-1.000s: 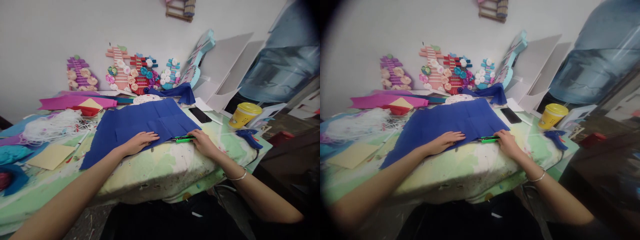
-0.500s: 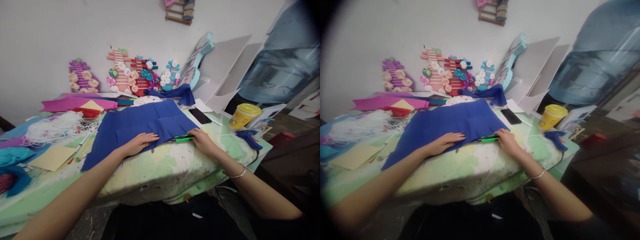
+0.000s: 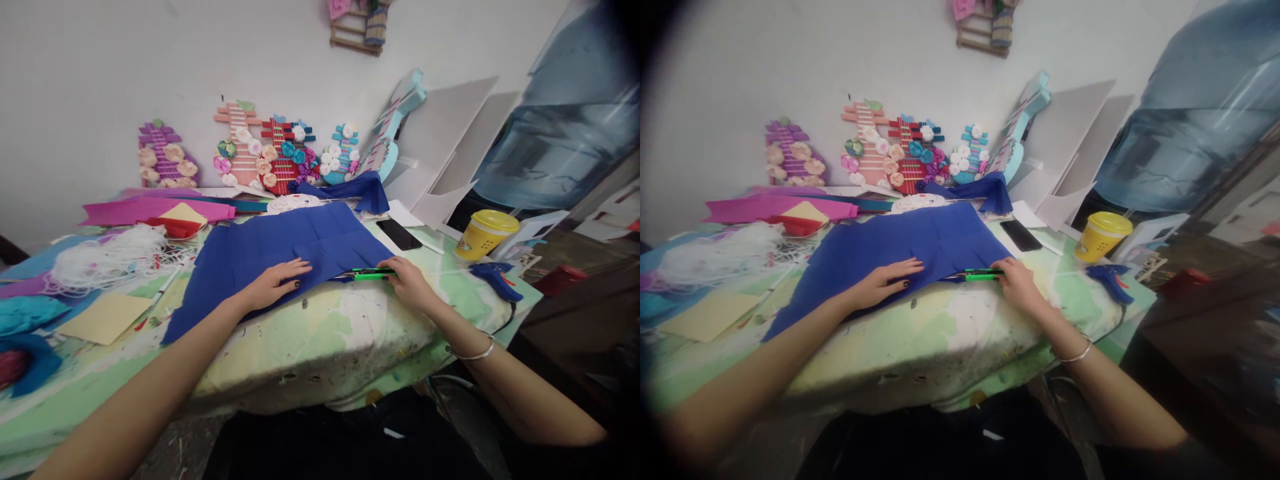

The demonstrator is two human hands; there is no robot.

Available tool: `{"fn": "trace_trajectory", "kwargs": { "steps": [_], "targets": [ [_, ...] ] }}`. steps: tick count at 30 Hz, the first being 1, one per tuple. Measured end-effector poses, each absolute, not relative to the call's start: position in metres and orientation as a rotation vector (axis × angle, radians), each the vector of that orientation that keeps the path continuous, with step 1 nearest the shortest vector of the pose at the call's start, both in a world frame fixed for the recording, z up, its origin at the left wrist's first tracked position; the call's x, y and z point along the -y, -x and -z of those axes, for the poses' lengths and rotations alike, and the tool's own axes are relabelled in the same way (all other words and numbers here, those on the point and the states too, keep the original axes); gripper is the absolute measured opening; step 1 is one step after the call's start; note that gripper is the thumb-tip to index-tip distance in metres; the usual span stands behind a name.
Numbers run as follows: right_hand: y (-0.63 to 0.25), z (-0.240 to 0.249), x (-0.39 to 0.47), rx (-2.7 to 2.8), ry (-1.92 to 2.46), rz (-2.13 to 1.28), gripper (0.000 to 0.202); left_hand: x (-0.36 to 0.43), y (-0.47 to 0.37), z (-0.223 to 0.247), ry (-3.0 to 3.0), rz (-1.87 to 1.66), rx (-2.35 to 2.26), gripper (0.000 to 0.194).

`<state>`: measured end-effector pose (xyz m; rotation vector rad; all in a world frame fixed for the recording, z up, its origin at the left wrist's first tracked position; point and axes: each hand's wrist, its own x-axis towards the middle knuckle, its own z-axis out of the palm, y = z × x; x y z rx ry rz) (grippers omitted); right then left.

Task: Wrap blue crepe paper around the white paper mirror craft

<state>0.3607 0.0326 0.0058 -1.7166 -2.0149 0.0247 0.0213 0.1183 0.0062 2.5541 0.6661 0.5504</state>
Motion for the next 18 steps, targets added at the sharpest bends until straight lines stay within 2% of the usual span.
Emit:
{"fn": "trace_trajectory", "kwargs": {
  "steps": [5,13,18],
  "targets": [
    [-0.354,-0.001,-0.025,1.955,1.779,0.033,0.030,-0.129,-0.008,-0.012,-2.487,-0.757,-0.939,0.048],
    [-0.342,0.005,-0.021,1.918,1.845,0.042,0.028,-0.162,-0.020,-0.008,-2.627,-0.512,-1.096,0.067],
    [-0.336,0.009,-0.003,1.865,1.887,0.222,0.027,-0.150,-0.050,-0.007,-2.681,-0.427,-0.991,0.057]
  ]
}}
